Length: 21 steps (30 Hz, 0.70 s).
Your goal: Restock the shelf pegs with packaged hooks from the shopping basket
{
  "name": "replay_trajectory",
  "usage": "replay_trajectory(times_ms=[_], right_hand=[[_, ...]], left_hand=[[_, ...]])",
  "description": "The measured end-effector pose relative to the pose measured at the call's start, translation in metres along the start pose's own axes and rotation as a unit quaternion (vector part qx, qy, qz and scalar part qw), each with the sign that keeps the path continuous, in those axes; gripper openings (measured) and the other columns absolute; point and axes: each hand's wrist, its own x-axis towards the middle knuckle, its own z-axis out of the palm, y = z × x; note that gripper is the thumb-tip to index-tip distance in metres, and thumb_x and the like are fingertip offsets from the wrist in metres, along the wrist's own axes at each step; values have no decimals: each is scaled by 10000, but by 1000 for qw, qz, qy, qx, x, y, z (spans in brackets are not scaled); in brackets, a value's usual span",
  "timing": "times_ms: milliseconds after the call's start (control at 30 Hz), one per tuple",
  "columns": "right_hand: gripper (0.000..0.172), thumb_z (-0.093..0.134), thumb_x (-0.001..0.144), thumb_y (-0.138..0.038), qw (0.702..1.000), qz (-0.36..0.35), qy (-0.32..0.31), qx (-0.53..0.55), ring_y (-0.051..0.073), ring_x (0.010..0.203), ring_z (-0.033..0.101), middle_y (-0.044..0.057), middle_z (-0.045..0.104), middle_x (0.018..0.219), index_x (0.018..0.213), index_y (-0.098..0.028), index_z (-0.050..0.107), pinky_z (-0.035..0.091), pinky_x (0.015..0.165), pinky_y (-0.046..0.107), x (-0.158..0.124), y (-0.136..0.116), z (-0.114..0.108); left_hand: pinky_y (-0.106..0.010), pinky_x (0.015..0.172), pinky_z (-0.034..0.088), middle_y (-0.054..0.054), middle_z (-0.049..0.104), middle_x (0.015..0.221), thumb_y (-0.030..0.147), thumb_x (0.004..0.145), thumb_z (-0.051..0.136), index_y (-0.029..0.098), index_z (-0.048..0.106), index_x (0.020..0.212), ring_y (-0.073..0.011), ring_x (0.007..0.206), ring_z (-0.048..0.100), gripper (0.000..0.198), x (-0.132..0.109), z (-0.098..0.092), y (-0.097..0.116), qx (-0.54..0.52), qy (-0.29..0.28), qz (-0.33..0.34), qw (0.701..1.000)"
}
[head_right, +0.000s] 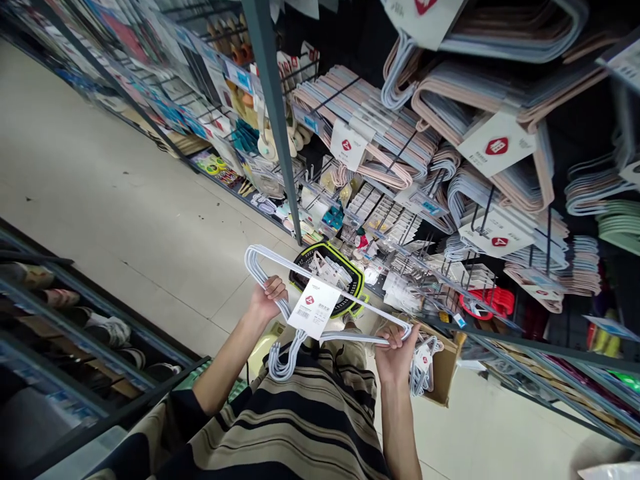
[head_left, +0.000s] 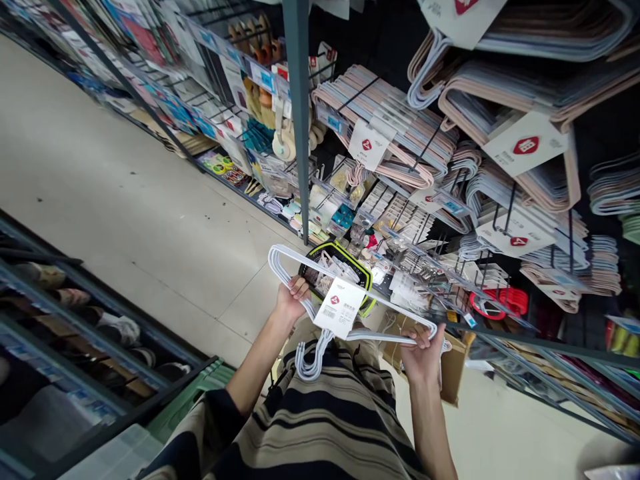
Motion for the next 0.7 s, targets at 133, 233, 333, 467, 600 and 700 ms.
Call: replay_trajectory(times_ms=[133,233,333,467,600,700], right_hand=[[458,692,903,-535,1000,-12,12,-5,59,422,364,-127,373,490,665,-218,462,465,568,216,-3,6,-6],[471,665,908,-572,999,-24,22,-20,70,433,354,-123,362,502,672,-223,455,460,570,227,-3,7,-7],[491,676,888,-598,999,-30,28,-31,66,423,330,-129,331,497,671,-222,445,455,561,214,1,6,-6],[504,700,858,-614,998,-18,37,-57,58,417,321,-132,325,502,673,-223,442,463,554,201,16,4,-5],[504,716,836,-626,997,24,51,-56,51,429,366,-131,358,509,681,-219,462,499,576,197,42,8,-10],[454,731,852,-574,996,72,41,-23,47,441,409,-129,398,518,702,-212,500,520,579,189,62,14,-18]], left_hand=[[-175,332,206,66,287,378,18,883,378,201,306,519,-56,269,297,414,4,-8,-1,4,7,-5,1000],[-177,335,207,65,287,376,11,879,371,201,315,519,-57,273,302,411,7,-13,-3,4,11,-4,1000],[-183,340,212,64,282,380,6,880,375,203,304,521,-62,281,297,415,7,-16,-5,5,7,5,1000],[-187,341,200,64,260,384,-3,902,358,205,287,526,-67,288,290,435,6,-22,-7,5,-2,30,1000],[-189,334,188,63,254,381,11,959,307,201,296,525,-67,288,275,474,2,-32,-9,-3,14,73,997],[-188,345,234,55,297,394,93,1026,262,197,330,532,-69,307,304,509,-7,-33,-10,-6,35,94,995]])
